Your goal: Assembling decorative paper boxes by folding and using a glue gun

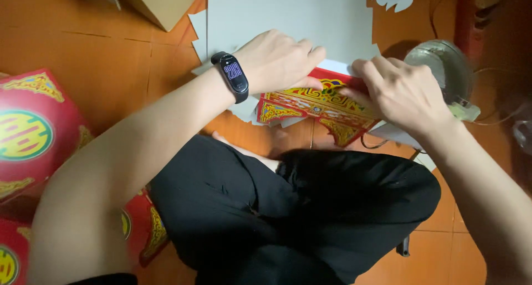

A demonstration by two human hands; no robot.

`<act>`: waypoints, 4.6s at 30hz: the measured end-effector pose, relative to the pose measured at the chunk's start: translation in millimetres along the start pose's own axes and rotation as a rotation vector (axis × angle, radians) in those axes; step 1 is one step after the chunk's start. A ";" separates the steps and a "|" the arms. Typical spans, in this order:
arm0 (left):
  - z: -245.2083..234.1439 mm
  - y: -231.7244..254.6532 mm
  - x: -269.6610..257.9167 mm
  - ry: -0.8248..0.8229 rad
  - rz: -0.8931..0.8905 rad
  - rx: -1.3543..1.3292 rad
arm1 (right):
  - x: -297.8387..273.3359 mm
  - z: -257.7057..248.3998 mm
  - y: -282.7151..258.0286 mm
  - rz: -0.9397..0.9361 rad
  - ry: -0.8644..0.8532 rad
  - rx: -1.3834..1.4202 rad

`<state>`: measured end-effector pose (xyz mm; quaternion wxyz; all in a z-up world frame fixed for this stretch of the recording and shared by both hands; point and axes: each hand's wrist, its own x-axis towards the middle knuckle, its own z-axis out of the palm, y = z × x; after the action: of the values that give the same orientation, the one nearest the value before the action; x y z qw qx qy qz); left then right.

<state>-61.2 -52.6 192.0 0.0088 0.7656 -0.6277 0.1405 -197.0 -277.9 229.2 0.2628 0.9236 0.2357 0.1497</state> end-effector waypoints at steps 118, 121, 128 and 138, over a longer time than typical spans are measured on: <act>224.7 90.7 -34.1 0.425 -1.862 -1.887 | 31.1 180.5 -226.9 0.405 -0.207 0.897; 256.1 86.3 -55.5 0.186 -1.910 -1.710 | 18.5 216.6 -241.8 0.389 -0.384 0.997; 279.2 24.7 -124.4 -0.180 -1.726 -1.928 | 18.4 218.9 -253.8 0.317 -0.463 0.722; 255.5 -20.1 -116.2 -0.919 -1.298 -0.845 | 10.2 210.7 -228.5 0.232 -0.498 0.780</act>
<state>-9.7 14.5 -76.4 0.1152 0.8831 -0.0128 -0.4546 -185.5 -188.5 -68.4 -0.0736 0.9813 0.0997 -0.1475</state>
